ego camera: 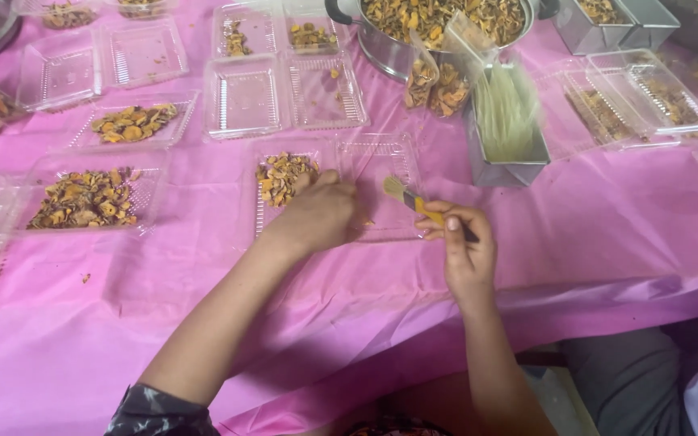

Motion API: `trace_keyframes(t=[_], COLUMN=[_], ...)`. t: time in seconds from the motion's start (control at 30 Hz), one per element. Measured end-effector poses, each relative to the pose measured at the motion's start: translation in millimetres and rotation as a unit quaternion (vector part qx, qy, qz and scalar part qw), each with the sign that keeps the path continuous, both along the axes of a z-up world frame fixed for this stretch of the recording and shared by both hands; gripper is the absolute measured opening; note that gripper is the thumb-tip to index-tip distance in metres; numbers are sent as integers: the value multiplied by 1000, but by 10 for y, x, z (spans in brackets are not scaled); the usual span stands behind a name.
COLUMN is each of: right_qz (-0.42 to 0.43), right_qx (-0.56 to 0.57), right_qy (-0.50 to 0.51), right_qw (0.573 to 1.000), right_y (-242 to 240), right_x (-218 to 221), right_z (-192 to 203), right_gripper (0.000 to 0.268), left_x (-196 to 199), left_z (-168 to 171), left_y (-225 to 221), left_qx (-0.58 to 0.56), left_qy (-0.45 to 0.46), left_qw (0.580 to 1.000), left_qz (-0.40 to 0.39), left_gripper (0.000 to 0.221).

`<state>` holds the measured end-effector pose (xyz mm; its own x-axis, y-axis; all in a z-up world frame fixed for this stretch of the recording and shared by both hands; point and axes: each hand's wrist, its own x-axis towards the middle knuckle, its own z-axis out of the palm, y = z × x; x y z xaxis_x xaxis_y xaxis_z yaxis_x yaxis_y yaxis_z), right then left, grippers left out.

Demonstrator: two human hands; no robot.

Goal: Using a brush and fingers to collect small dried slices and place them into plastic containers on a table.

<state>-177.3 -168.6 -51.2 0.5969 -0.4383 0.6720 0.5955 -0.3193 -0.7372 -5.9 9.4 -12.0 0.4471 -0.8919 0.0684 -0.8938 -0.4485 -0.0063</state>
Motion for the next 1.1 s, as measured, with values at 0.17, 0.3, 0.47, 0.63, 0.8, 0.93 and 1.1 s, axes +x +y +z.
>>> trace_keyframes(t=[0.17, 0.3, 0.47, 0.63, 0.8, 0.93, 1.1], right_qz=[1, 10, 12, 6, -28, -38, 21], right_qx=[20, 36, 43, 45, 28, 29, 11], right_qy=[5, 5, 10, 6, -37, -83, -106], right_qw=[1000, 999, 999, 999, 999, 995, 994], right_y=[4, -9, -10, -22, -26, 20, 197], right_x=[-7, -13, -50, -79, -155, -269, -290], right_z=[1, 5, 7, 8, 13, 243, 269], right_gripper=[18, 17, 17, 17, 18, 22, 26], left_x=[126, 236, 137, 83, -28, -44, -18], left_z=[-357, -686, -621, -587, -439, -115, 234], left_y=[-161, -218, -281, -325, -269, -176, -132], left_qx=[-35, -168, -204, -208, -140, -159, -393], left_qy=[-61, -139, -131, -138, -123, -83, 199], left_qw=[997, 974, 967, 964, 982, 984, 895], left_qz=[-15, -57, -77, -85, -31, -15, -71], left_gripper=[21, 25, 16, 10, 17, 19, 10])
